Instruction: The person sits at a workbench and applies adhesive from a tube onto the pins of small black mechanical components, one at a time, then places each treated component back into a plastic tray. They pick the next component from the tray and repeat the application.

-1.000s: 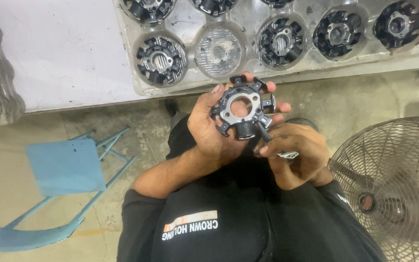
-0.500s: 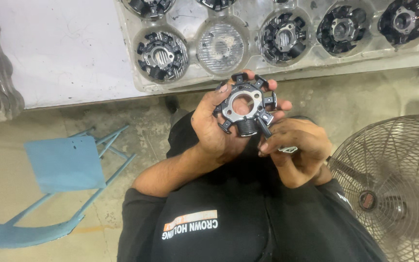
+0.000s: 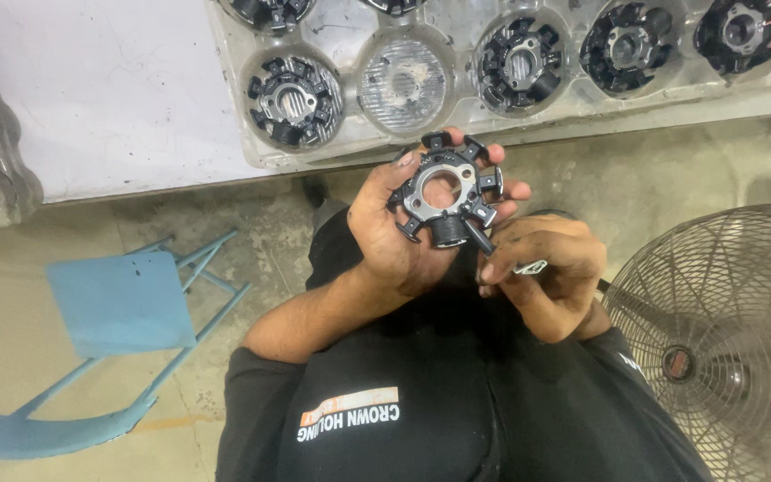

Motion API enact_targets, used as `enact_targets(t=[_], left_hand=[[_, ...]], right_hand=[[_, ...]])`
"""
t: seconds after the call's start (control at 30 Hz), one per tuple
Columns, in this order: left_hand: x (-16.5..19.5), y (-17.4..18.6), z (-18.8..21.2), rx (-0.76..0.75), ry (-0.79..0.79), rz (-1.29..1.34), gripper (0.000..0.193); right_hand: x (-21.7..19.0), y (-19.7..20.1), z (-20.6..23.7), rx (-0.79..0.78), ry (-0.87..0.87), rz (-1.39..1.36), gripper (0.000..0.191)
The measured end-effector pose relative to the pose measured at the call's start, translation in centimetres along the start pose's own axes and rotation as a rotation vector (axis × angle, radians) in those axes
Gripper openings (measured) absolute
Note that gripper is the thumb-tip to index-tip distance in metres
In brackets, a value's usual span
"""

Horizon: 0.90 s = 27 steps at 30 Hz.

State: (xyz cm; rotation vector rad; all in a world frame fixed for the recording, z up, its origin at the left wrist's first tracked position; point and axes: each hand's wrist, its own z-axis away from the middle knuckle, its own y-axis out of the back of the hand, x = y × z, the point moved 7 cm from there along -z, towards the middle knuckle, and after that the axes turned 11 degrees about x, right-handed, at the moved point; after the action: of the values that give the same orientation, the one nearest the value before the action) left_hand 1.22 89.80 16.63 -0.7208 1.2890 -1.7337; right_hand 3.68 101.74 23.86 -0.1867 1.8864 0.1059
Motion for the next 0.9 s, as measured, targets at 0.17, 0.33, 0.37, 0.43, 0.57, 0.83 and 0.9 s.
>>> enact_targets(t=[0.17, 0.33, 0.37, 0.43, 0.57, 0.83, 0.9], left_hand=[[-0.1, 0.0, 0.0, 0.008, 0.015, 0.026, 0.043], [-0.4, 0.2, -0.1, 0.010, 0.022, 0.052, 0.047], [-0.4, 0.2, -0.1, 0.011, 0.024, 0.061, 0.048], [0.5, -0.2, -0.2, -0.018, -0.057, 0.014, 0.050], [5.8, -1.0, -1.5, -0.081, -0.479, -0.215, 0.044], [11.0, -1.8, -7.6, 0.096, -1.010, -1.873, 0.014], [10.2, -3.2, -7.5, -0.071, -1.091, -2.175, 0.015]], right_hand=[[0.0, -0.1, 0.0, -0.012, -0.002, 0.011, 0.009], [0.5, 0.4, 0.8, 0.034, -0.099, 0.046, 0.012], [0.8, 0.6, 1.1, 0.053, -0.145, 0.008, 0.014], [1.3, 1.0, 1.8, 0.100, -0.206, -0.063, 0.016], [1.8, 2.5, 3.2, 0.247, -0.216, -0.167, 0.010], [3.1, 4.2, 4.6, 0.396, -0.157, -0.252, 0.010], [3.0, 4.5, 4.6, 0.390, -0.142, -0.256, 0.011]])
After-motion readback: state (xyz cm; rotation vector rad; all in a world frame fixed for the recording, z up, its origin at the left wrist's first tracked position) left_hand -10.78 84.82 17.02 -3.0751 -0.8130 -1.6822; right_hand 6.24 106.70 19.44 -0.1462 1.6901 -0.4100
